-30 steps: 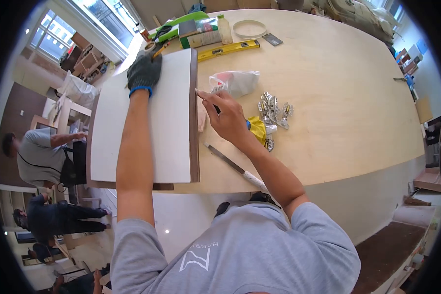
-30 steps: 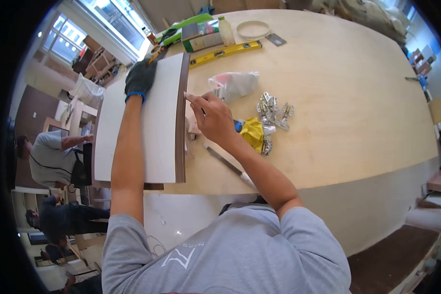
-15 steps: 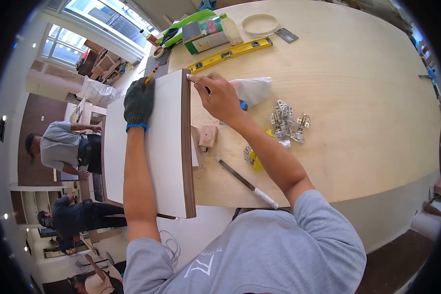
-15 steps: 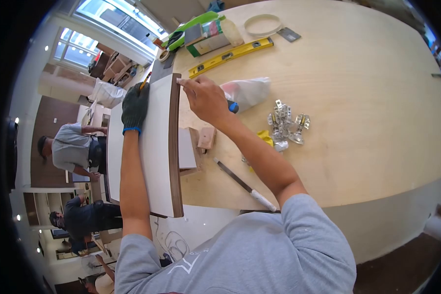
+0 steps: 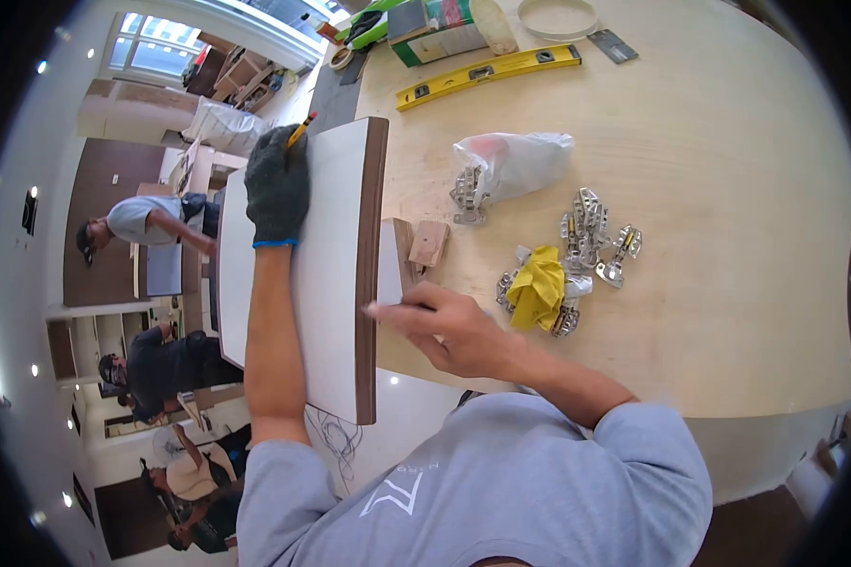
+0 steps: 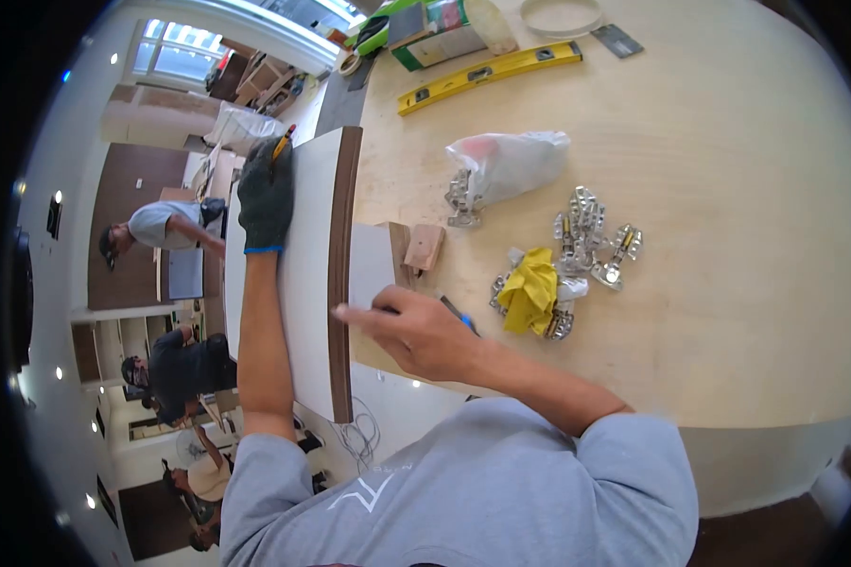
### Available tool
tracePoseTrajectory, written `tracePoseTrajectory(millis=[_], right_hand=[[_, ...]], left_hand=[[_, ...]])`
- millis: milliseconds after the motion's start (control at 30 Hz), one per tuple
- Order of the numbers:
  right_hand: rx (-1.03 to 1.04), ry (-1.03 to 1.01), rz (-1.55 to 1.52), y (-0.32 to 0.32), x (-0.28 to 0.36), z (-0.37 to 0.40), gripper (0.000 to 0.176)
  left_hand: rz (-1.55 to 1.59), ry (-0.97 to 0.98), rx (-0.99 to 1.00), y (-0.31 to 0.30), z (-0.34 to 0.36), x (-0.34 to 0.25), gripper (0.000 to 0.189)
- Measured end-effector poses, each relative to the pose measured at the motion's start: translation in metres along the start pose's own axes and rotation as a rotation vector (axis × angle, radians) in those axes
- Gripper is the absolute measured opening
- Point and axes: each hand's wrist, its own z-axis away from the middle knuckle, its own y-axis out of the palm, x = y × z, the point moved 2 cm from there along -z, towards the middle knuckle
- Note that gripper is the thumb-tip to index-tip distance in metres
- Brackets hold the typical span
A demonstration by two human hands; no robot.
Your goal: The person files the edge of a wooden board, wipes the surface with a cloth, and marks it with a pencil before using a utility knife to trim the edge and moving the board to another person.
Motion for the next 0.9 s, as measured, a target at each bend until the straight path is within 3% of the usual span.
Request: tracePoseTrajectory(millis=[67,100,200,267,333,367,400,467,533,600,633,800,900], right_hand=[[-0.048,0.447,-0.286,-0.006,-0.012,0.007,0.038],[-0.177,0.430,-0.232,-0.014,-0.029,-0.003,0.039],[-0.187,0.539,-0.246,-0.054,-0.081,-0.082,0.052],[-0.205,0.519,-0.494,-0.059,-0.096,-0.134,0.054],[-0.022,0.510,-0.755,-0.058,-0.099,-0.164,0.050],[0.070,0.516,-0.884,-0.055,-0.099,-0.173,0.049],[0.097,0.495,-0.827,-0.052,-0.101,-0.176,0.045],[0.147,0.456,-0.705,-0.047,-0.102,-0.176,0.038],[0.082,0.448,-0.604,-0.046,-0.093,-0.179,0.035],[0.051,0.466,-0.539,-0.045,-0.074,-0.182,0.032],[0.044,0.483,-0.500,-0.046,-0.066,-0.183,0.032],[-0.044,0.447,-0.431,-0.063,0.001,-0.208,0.029],[0.033,0.362,-0.499,-0.058,0.058,-0.230,0.028]], left_hand=[[-0.142,0.080,0.023,-0.010,-0.002,-0.006,0.020],[-0.215,0.110,0.029,-0.019,0.001,-0.009,0.019],[-0.109,-0.051,0.059,-0.079,0.037,0.013,0.020],[-0.245,-0.382,0.191,-0.154,0.079,-0.013,0.022],[-0.417,-0.350,0.178,-0.200,0.149,-0.037,0.030],[-0.301,-0.517,0.105,-0.212,0.192,-0.049,0.039],[-0.178,-0.670,0.023,-0.217,0.235,-0.062,0.048],[-0.079,-0.921,0.136,-0.210,0.293,-0.102,0.066],[-0.056,-0.779,0.050,-0.199,0.289,-0.147,0.074],[-0.167,-0.694,0.096,-0.193,0.277,-0.163,0.083],[-0.199,-0.568,0.009,-0.186,0.272,-0.164,0.080],[-0.186,-0.273,-0.051,-0.186,0.265,-0.147,0.071],[-0.237,-0.083,-0.177,-0.205,0.253,-0.127,0.071]])
